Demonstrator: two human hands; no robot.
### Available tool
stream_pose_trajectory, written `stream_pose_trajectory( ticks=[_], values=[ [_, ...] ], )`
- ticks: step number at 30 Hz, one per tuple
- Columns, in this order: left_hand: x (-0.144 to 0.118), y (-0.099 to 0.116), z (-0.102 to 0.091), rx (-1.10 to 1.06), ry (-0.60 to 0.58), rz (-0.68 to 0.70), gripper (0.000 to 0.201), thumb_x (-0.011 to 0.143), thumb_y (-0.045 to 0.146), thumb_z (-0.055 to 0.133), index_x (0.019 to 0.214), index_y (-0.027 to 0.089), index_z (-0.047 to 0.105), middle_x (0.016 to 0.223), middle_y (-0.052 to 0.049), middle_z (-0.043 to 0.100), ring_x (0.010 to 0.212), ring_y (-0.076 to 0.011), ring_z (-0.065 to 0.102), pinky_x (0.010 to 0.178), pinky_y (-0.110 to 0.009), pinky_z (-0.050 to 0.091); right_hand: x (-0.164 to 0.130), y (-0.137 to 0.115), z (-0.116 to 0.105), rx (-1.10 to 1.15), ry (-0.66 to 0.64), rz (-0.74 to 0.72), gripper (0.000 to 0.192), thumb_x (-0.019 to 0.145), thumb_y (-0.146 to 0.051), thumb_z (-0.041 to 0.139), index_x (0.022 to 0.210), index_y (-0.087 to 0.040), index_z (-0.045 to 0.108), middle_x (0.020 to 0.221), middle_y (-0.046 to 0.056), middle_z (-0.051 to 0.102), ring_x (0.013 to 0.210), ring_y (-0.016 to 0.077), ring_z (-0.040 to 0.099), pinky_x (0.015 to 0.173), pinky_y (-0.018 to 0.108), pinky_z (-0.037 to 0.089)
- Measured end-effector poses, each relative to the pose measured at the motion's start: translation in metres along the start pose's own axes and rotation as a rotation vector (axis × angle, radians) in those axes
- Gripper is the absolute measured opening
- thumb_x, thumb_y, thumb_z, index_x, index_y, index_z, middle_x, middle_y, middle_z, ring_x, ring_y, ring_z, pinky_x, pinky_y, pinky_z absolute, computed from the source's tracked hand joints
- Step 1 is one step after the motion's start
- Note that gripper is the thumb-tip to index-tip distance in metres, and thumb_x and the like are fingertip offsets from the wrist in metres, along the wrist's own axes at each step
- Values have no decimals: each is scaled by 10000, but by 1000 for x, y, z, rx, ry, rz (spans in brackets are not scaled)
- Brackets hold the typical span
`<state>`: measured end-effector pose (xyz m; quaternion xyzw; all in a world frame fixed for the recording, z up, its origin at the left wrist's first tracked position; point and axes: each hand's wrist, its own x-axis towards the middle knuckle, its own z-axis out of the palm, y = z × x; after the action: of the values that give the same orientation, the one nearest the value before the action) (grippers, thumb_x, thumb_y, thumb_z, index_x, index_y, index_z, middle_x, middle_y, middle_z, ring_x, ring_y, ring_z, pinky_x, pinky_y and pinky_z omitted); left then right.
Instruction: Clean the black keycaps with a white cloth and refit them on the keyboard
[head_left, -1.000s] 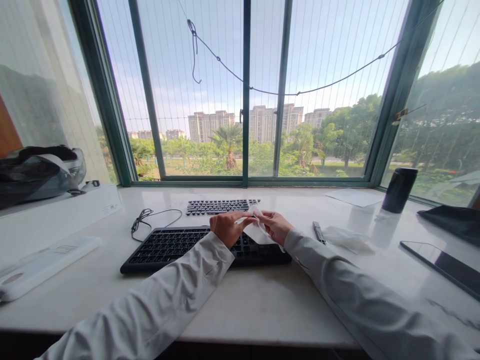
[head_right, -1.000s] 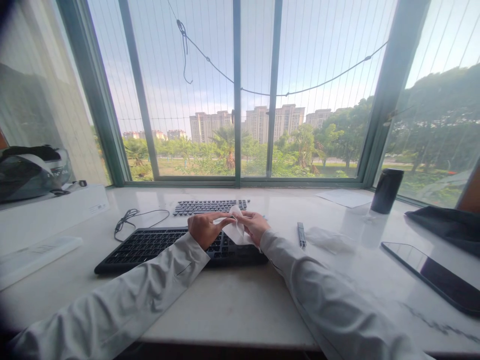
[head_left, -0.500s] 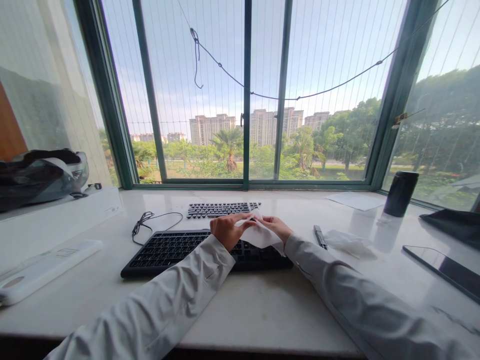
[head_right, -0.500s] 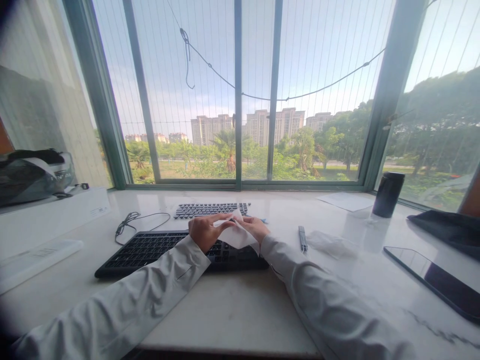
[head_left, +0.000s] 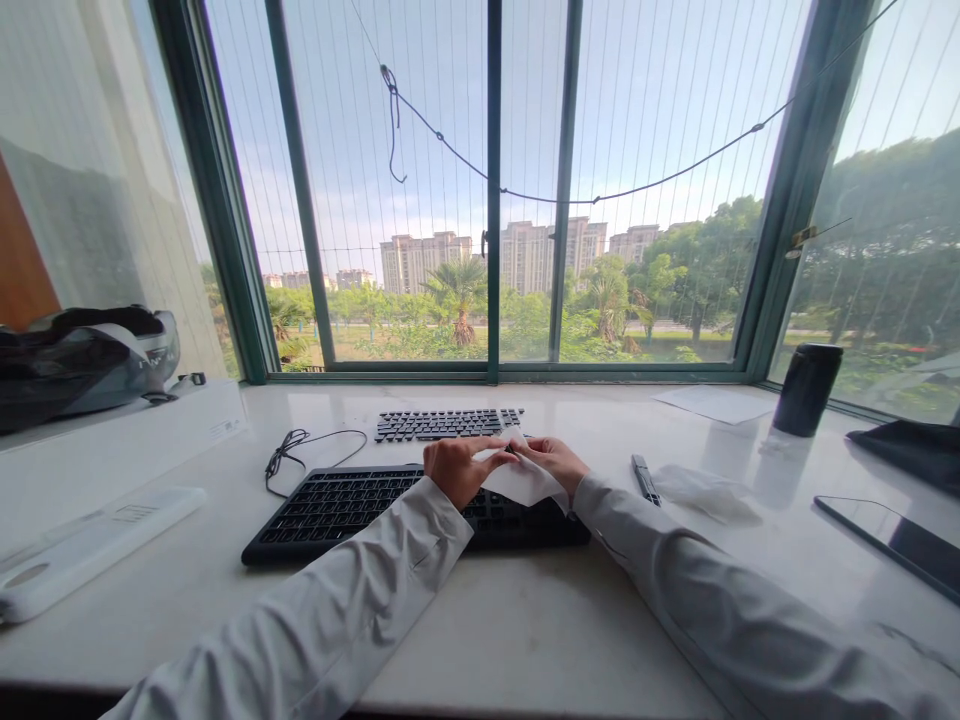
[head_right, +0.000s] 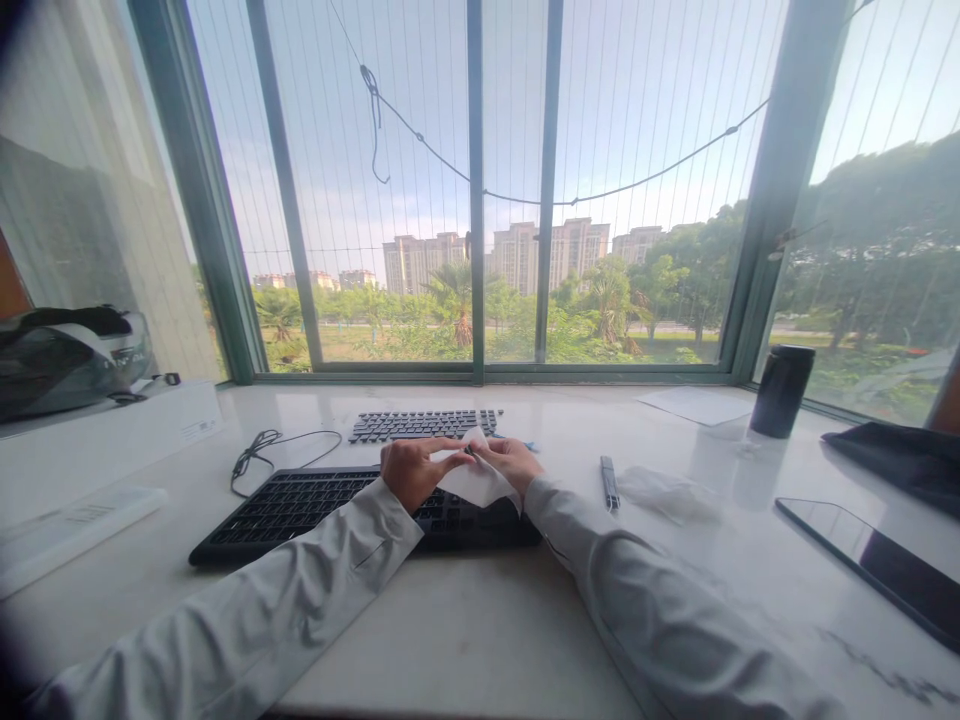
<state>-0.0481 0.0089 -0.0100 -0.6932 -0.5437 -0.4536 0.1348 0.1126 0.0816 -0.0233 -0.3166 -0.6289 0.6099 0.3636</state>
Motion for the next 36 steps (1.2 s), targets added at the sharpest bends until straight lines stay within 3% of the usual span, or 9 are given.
stream_pose_trajectory(
  ticks=[4, 10, 16, 20, 27, 31, 36],
  values=[
    [0, 1, -2, -3, -13, 1, 264, 720, 558, 593, 866, 374, 713, 877, 69, 719, 782, -126, 671, 634, -199, 427, -6, -6, 2, -23, -26, -10, 449, 572, -528, 727, 768, -126, 685, 628, 19, 641, 531, 104, 538, 498, 217, 370],
    [0, 2, -3, -6, -43, 5, 240, 699, 546, 624, 842, 375, 714, 864, 82, 720, 784, -120, 669, 662, -192, 430, -10, -8, 4, 102, -201, -8, 390, 591, -437, 752, 809, -123, 672, 745, 41, 667, 682, 151, 596, 654, 263, 430],
    [0, 3, -4, 4, -54, -10, 220, 702, 495, 646, 858, 357, 716, 850, 67, 723, 724, -114, 661, 628, -190, 421, -10, -5, 3, 82, -204, -63, 440, 603, -412, 751, 934, -137, 664, 850, 58, 677, 786, 184, 614, 745, 306, 432],
    [0, 4, -6, 4, -62, 31, 238, 694, 516, 646, 863, 362, 711, 802, 85, 723, 671, -92, 650, 638, -179, 415, -6, -1, 3, 91, -202, -47, 453, 611, -463, 729, 924, -143, 663, 812, 51, 674, 713, 165, 609, 684, 285, 432],
    [0, 5, -6, 44, -32, -16, 345, 660, 606, 619, 895, 362, 683, 753, 98, 714, 594, -92, 631, 610, -200, 395, -1, 1, 6, 19, -65, -78, 470, 564, -556, 713, 736, -128, 620, 563, -15, 585, 470, 73, 468, 472, 209, 316],
    [1, 8, -7, 66, 8, -45, 383, 642, 635, 611, 805, 293, 666, 722, 84, 708, 575, -96, 618, 583, -207, 381, -8, -7, 12, 25, 2, -80, 466, 568, -570, 699, 712, -140, 589, 486, -48, 507, 427, 59, 411, 439, 209, 273],
    [1, 9, -7, 43, 24, 9, 322, 691, 594, 596, 740, 290, 691, 771, 63, 715, 586, -94, 615, 576, -208, 390, -12, -12, 17, 36, 52, -87, 472, 561, -575, 698, 716, -143, 593, 466, -52, 473, 438, 72, 413, 446, 219, 280]
  ],
)
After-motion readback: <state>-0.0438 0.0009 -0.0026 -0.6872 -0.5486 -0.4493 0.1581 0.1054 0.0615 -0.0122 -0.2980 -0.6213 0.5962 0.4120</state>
